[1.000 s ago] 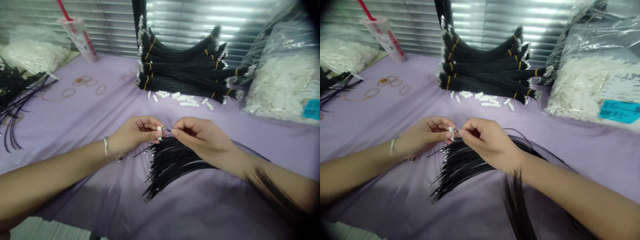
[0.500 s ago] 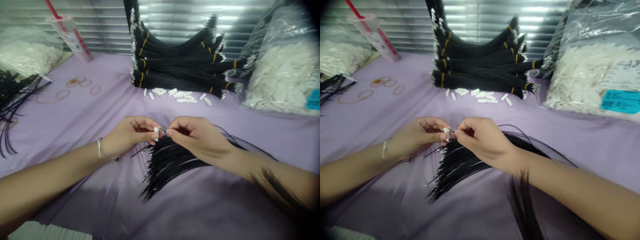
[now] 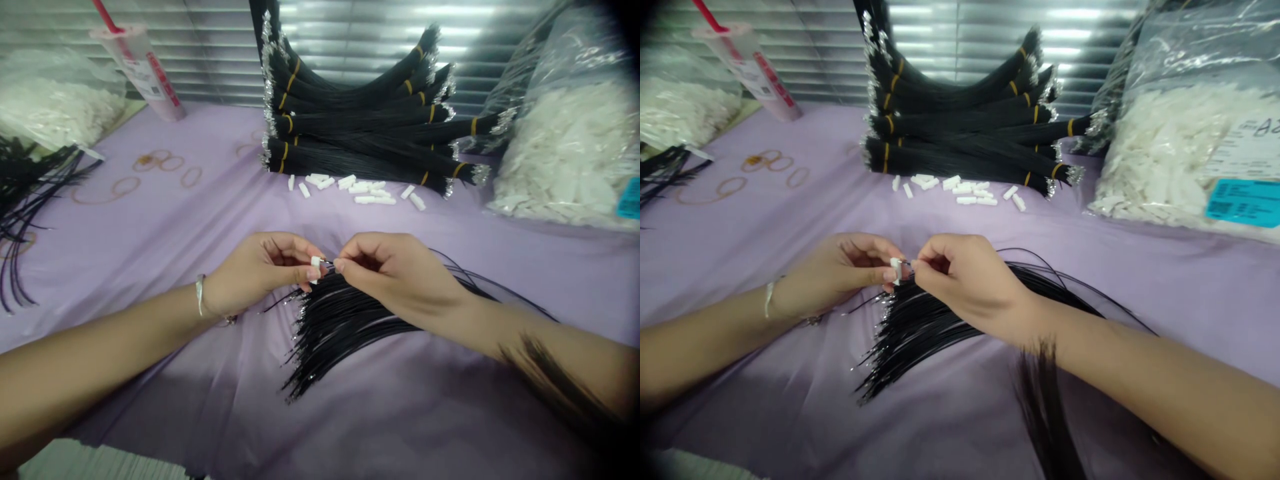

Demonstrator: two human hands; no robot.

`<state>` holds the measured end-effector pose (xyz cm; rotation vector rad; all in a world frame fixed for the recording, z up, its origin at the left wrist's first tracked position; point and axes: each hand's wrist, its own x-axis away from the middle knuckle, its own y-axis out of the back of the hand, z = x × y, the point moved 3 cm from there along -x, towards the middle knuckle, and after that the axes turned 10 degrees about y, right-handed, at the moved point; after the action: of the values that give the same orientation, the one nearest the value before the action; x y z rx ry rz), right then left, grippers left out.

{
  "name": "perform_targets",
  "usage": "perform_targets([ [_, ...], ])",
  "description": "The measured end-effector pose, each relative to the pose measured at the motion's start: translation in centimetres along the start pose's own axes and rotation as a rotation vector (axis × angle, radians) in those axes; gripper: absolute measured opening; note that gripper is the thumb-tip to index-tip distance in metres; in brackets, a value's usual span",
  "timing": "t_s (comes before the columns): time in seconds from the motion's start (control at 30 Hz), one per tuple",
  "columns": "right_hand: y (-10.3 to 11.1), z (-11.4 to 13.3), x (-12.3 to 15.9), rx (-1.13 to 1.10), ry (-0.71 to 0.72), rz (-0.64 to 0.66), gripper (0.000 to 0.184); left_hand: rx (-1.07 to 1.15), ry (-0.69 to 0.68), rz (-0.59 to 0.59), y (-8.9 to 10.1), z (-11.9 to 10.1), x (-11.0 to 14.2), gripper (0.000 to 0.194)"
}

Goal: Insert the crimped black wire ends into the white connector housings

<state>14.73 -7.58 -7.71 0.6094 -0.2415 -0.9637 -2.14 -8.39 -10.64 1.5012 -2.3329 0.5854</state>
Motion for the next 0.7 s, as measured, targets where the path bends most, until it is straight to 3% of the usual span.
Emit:
perform_targets([
  [0.27,-0.3,-0.2,0.0,-0.033,0.016,0.051,0.018,-0.041,0.016,0.005,-0.1,0.1,0.1,0.017],
  [0.7,-1.1,-0.3,0.0,0.092,0.009,0.072,0.020,-0.097,0.031,-0.040,-0.8,-0.7,0.2,0.008],
])
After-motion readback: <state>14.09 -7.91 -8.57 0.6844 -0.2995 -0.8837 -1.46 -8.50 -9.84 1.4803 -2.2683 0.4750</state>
